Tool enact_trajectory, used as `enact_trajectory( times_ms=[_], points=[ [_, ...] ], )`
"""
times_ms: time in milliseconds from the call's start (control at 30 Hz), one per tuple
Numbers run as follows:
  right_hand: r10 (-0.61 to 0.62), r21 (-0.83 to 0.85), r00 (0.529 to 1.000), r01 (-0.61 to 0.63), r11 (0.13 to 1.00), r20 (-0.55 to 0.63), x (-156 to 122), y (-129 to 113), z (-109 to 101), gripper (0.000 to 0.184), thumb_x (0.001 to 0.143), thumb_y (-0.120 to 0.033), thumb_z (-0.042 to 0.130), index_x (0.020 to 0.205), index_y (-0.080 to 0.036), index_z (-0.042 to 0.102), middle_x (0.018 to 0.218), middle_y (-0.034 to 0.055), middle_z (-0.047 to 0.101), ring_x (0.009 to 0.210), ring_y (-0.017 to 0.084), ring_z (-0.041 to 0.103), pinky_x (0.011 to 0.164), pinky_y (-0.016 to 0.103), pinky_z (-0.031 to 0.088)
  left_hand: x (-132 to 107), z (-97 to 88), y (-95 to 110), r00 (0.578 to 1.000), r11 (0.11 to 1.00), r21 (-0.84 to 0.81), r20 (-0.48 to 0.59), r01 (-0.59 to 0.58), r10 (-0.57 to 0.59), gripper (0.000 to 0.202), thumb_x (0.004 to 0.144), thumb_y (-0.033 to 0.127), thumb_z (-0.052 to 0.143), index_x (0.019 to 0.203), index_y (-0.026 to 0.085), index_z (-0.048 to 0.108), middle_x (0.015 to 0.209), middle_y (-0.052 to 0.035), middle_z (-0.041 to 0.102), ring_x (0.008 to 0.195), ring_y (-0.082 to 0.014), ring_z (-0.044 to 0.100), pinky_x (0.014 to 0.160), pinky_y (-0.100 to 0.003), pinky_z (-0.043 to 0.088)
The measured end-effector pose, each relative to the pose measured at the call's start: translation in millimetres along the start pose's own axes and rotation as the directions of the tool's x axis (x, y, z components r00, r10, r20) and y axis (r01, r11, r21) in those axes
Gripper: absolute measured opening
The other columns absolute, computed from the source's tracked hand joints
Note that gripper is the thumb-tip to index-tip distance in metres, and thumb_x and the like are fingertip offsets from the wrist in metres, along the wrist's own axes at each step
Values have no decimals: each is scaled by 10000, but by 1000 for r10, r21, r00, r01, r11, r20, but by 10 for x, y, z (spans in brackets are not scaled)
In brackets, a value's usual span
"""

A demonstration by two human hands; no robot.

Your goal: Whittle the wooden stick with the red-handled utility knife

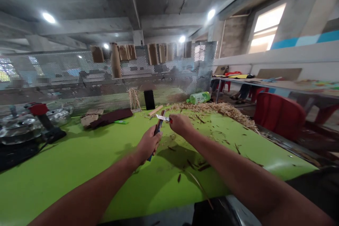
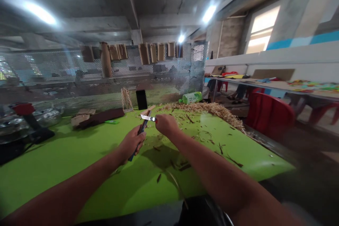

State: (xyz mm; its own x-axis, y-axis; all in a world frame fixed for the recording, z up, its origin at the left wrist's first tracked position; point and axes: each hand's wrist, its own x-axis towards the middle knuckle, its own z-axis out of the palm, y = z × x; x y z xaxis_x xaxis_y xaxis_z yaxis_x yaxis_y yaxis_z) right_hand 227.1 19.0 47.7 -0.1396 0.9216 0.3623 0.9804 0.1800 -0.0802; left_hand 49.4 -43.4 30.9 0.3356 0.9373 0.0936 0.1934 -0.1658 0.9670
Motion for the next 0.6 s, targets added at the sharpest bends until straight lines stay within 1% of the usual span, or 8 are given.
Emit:
enact_trajectory(
  times_ms=[167,200,267,333,400,467,500,600],
  points=[
    [6,11,999,-6,1000,-48,82,31,85,338,938,-304,414,1022,-184,719,961,153,733,892,234,679,757,283,437,-11,-9,52,999,999,8,5,41,-41,437,934,380,463,1318,176,425,547,97,386,397,-77,326,371,-170,313],
    [32,37,998,-30,999,-45,116,68,102,339,942,-311,416,1035,-190,718,985,153,731,923,239,678,775,288,441,-34,1,64,998,998,4,7,55,-55,439,940,376,453,1328,175,419,555,96,386,399,-75,320,374,-171,312],
    [161,106,987,-162,981,21,200,214,118,324,934,-301,442,1061,-192,719,1019,154,728,959,246,680,782,289,453,-108,40,88,998,998,24,27,63,-63,438,940,380,467,1321,167,440,592,80,419,425,-70,343,396,-171,333],
    [348,140,928,-364,921,131,281,446,107,308,906,-250,482,1075,-161,723,1008,172,728,937,257,693,743,285,467,-191,90,104,997,998,56,71,31,-35,442,921,402,524,1290,162,485,665,49,484,480,-67,397,434,-170,369],
    [440,124,885,-459,880,151,334,686,86,322,884,-198,491,1094,-107,718,1002,210,719,935,289,695,724,300,471,-233,119,100,994,999,46,113,-9,4,470,904,435,559,1288,171,497,706,36,513,506,-67,420,445,-168,382],
    [468,134,874,-483,865,131,354,824,79,345,890,-189,467,1115,-95,711,1041,221,710,962,293,688,722,295,466,-204,99,74,994,1000,-28,112,-2,6,496,923,458,520,1332,186,448,646,63,470,452,-66,372,404,-170,356],
    [467,146,877,-480,865,116,355,832,84,356,899,-201,453,1126,-106,710,1057,215,709,970,285,684,726,288,462,-166,70,53,995,997,-84,96,3,5,492,928,447,508,1344,195,430,634,72,452,435,-65,352,390,-170,349],
    [398,213,916,-400,891,55,325,628,132,374,918,-260,430,1143,-168,715,1027,162,727,920,247,685,718,266,442,-30,-44,-16,999,971,-238,26,32,-27,470,916,383,524,1339,212,414,647,80,432,422,-60,334,366,-161,329]
  ],
)
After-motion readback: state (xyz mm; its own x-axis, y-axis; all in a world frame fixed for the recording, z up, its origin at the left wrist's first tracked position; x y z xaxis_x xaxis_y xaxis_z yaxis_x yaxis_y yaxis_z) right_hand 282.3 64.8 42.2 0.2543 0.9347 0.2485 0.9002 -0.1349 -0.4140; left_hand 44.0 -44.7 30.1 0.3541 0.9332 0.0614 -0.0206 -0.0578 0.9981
